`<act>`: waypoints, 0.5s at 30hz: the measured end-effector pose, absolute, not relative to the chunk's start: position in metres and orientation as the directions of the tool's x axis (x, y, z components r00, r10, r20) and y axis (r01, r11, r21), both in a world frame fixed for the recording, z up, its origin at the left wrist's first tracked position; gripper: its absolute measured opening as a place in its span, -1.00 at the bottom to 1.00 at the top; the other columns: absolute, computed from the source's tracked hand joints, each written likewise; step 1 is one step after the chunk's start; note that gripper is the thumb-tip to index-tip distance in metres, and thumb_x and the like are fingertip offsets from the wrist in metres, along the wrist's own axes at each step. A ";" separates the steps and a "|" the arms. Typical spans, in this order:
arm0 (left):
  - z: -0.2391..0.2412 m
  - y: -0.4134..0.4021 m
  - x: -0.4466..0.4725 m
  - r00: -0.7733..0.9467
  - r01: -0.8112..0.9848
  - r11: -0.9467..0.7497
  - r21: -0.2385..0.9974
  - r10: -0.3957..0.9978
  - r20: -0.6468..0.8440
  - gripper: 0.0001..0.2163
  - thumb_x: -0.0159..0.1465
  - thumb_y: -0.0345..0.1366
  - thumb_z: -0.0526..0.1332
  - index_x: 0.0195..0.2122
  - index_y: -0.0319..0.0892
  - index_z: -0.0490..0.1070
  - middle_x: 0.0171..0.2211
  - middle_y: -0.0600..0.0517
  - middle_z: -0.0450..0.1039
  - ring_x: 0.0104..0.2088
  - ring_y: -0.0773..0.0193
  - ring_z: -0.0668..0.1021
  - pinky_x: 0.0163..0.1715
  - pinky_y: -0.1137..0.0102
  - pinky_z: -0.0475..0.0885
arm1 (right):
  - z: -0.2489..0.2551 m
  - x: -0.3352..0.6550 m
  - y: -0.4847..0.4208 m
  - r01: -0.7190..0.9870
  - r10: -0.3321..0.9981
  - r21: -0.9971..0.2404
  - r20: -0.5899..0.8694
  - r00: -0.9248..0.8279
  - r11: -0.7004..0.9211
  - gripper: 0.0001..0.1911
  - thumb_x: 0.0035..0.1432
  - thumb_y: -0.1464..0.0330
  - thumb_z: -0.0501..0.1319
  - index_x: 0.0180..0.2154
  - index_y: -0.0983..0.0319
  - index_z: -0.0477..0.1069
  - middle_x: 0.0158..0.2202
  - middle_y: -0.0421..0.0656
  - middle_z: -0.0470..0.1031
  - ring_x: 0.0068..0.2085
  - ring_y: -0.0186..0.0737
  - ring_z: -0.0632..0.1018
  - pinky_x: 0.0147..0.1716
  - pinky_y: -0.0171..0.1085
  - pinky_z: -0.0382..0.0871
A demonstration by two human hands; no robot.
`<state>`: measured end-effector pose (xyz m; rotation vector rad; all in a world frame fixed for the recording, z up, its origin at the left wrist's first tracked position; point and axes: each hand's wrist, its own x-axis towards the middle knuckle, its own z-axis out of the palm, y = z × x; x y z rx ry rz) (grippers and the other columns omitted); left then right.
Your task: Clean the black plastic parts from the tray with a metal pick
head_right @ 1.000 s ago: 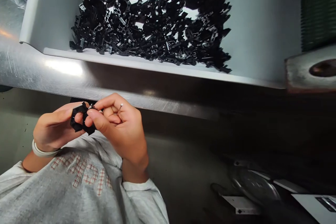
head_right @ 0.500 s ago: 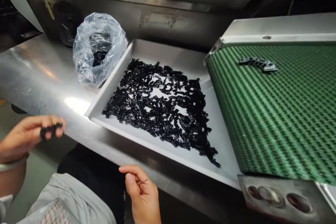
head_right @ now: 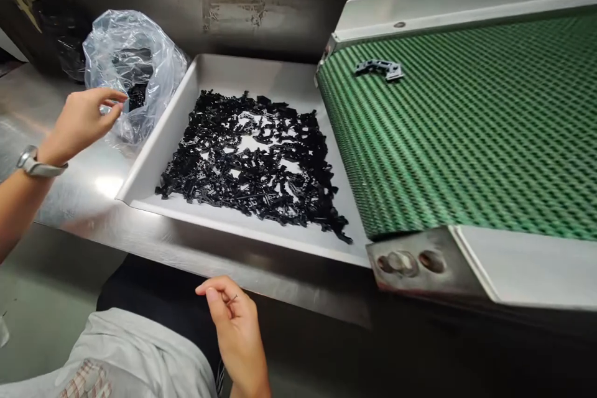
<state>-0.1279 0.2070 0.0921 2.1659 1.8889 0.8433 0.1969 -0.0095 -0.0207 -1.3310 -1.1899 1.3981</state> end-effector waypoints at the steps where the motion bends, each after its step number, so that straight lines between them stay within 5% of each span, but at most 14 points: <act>1: 0.096 0.195 -0.119 0.092 0.863 -0.240 0.444 0.940 0.329 -0.66 0.37 -0.01 0.13 0.01 -0.05 0.51 -0.02 0.01 0.57 0.03 -0.04 0.53 0.17 0.08 0.27 | -0.020 0.196 -0.009 0.028 0.981 -0.983 -0.181 -0.065 -0.180 -0.46 0.20 -0.10 0.21 -0.46 0.23 0.57 -0.66 -0.34 0.04 -0.60 -0.42 0.07 -0.62 -0.35 -0.04; 4: 0.112 0.170 -0.083 0.349 0.791 -0.509 0.340 0.832 0.432 -0.65 0.43 -0.06 0.06 0.04 -0.11 0.51 -0.05 -0.02 0.60 -0.12 0.10 0.59 -0.03 0.23 0.38 | -0.018 0.193 -0.007 0.023 0.983 -0.987 -0.158 -0.088 -0.157 -0.46 0.21 -0.09 0.20 -0.46 0.23 0.57 -0.67 -0.34 0.04 -0.61 -0.42 0.09 -0.63 -0.35 -0.03; 8: 0.119 0.169 -0.035 0.740 0.645 -0.735 0.209 0.669 0.069 -0.75 0.37 -0.23 0.15 -0.04 -0.10 0.56 -0.20 -0.02 0.65 -0.26 0.12 0.61 -0.13 0.22 0.37 | -0.015 0.189 -0.009 -0.008 0.984 -0.990 -0.137 -0.113 -0.139 -0.46 0.23 -0.09 0.19 -0.45 0.23 0.55 -0.66 -0.36 0.01 -0.61 -0.43 0.07 -0.64 -0.36 -0.05; 10: 0.112 0.177 -0.017 0.740 0.672 -0.726 0.143 0.655 -0.151 -0.75 0.35 -0.24 0.16 -0.04 -0.12 0.57 -0.18 -0.10 0.63 -0.28 0.08 0.60 -0.20 0.22 0.37 | -0.014 0.188 -0.012 -0.023 0.982 -0.990 -0.139 -0.126 -0.143 -0.47 0.24 -0.08 0.18 -0.44 0.24 0.54 -0.66 -0.36 0.01 -0.61 -0.43 0.07 -0.63 -0.36 -0.05; 15: 0.091 0.193 0.010 0.620 0.775 -0.623 0.103 0.721 -0.310 -0.68 0.28 -0.07 0.28 -0.11 -0.19 0.60 -0.28 -0.19 0.60 -0.30 -0.02 0.60 -0.20 0.20 0.40 | -0.017 0.191 -0.017 -0.035 0.976 -0.984 -0.169 -0.137 -0.175 -0.50 0.25 -0.06 0.18 -0.43 0.23 0.52 -0.65 -0.36 0.05 -0.59 -0.42 0.09 -0.62 -0.36 -0.03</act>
